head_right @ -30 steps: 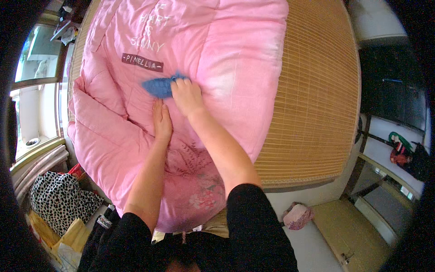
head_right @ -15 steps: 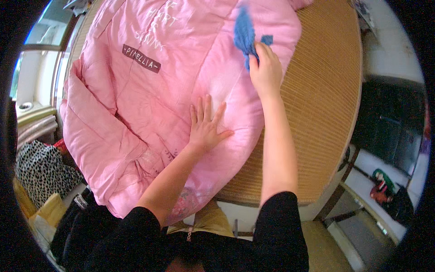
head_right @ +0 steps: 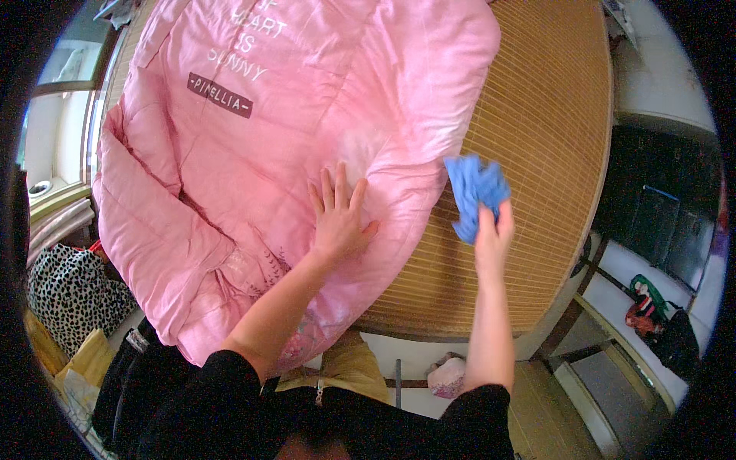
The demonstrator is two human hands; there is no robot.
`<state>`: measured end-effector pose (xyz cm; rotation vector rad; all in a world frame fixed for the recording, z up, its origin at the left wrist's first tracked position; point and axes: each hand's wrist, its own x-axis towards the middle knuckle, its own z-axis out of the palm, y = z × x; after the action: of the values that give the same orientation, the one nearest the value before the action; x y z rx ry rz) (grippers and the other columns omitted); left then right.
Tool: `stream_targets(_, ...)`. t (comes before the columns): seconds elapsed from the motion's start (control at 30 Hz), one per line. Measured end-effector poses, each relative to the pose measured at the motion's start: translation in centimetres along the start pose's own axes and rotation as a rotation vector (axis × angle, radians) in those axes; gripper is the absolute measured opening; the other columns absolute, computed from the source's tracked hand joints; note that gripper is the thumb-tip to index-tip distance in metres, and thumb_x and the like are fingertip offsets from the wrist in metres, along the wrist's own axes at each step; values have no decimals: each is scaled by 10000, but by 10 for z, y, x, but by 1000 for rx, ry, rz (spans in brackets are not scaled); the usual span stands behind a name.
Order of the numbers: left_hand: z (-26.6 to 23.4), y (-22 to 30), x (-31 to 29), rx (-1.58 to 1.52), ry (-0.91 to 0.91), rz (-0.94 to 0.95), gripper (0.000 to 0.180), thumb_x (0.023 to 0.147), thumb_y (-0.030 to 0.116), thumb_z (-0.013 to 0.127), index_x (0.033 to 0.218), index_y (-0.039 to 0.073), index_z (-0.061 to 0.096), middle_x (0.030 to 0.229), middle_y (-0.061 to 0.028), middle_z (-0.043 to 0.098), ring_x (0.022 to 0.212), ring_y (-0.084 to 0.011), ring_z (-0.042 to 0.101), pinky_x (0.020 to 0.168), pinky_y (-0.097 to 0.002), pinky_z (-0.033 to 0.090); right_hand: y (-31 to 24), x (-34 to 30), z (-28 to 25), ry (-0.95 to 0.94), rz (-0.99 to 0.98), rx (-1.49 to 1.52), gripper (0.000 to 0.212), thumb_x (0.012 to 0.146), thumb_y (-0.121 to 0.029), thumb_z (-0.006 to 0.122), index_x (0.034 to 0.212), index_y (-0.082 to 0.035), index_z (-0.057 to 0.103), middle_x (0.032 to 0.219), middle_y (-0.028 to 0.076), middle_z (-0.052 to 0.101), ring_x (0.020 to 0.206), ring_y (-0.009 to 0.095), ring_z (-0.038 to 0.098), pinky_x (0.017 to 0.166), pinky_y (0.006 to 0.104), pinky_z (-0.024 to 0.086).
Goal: The person wrings out a cloth in a basin of soapy water and wipes down a pink comforter on a bed by hand.
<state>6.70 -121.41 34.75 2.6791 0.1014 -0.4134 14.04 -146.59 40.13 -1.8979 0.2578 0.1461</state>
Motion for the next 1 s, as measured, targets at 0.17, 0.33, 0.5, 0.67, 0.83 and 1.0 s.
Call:
stream_targets(0.17, 27, 42, 34, -77, 290, 486, 591, 820, 344, 602, 1279, -19, 518, 1362, -202, 472, 1355, -336, 361, 1168, -472, 171, -43, 49, 116, 119, -516, -23, 372, 880, -53, 507, 1245, 16, 533, 1155, 151, 608, 1036, 248, 601, 925, 362, 452)
stream_targets(0.33, 49, 38, 43, -212, 20, 526, 385, 829, 320, 555, 1040, 16, 659, 1151, -139, 638, 1191, -235, 525, 1133, -413, 247, 5, 50, 120, -218, -597, -760, 359, 813, -188, 589, 1156, -81, 585, 1105, 132, 574, 891, 371, 619, 750, 476, 512)
stream_targets(0.5, 86, 19, 25, -187, -24, 622, 348, 802, 285, 550, 1023, 32, 642, 1057, -135, 658, 1104, -257, 554, 1088, -438, 298, 39, 12, 102, -284, -522, -886, 339, 757, -295, 678, 1045, -122, 634, 963, 97, 598, 728, 311, 631, 624, 446, 527)
stream_targets(0.67, 78, 26, 49, -222, -185, 492, 614, 860, 340, 479, 1325, -60, 482, 1415, -206, 444, 1395, -303, 309, 1186, -427, 126, 58, 114, 198, -97, -915, -947, 291, 742, -244, 692, 970, -74, 624, 936, 161, 629, 779, 345, 637, 645, 438, 522)
stream_targets(0.83, 85, 34, 53, -343, 25, 627, 598, 892, 325, 461, 1340, -71, 451, 1415, -215, 444, 1379, -311, 339, 1182, -426, 146, -15, 227, 276, 105, -787, -938, 208, 820, -288, 619, 819, -81, 613, 791, 144, 668, 670, 348, 652, 565, 475, 527)
stream_targets(1.0, 69, 17, 53, -412, -365, 485, 572, 843, 298, 537, 1305, -39, 502, 1376, -218, 479, 1333, -310, 403, 1173, -425, 179, 41, 80, 161, -330, -849, -945, 169, 809, -255, 639, 877, -102, 660, 1029, 154, 653, 821, 329, 661, 722, 417, 556)
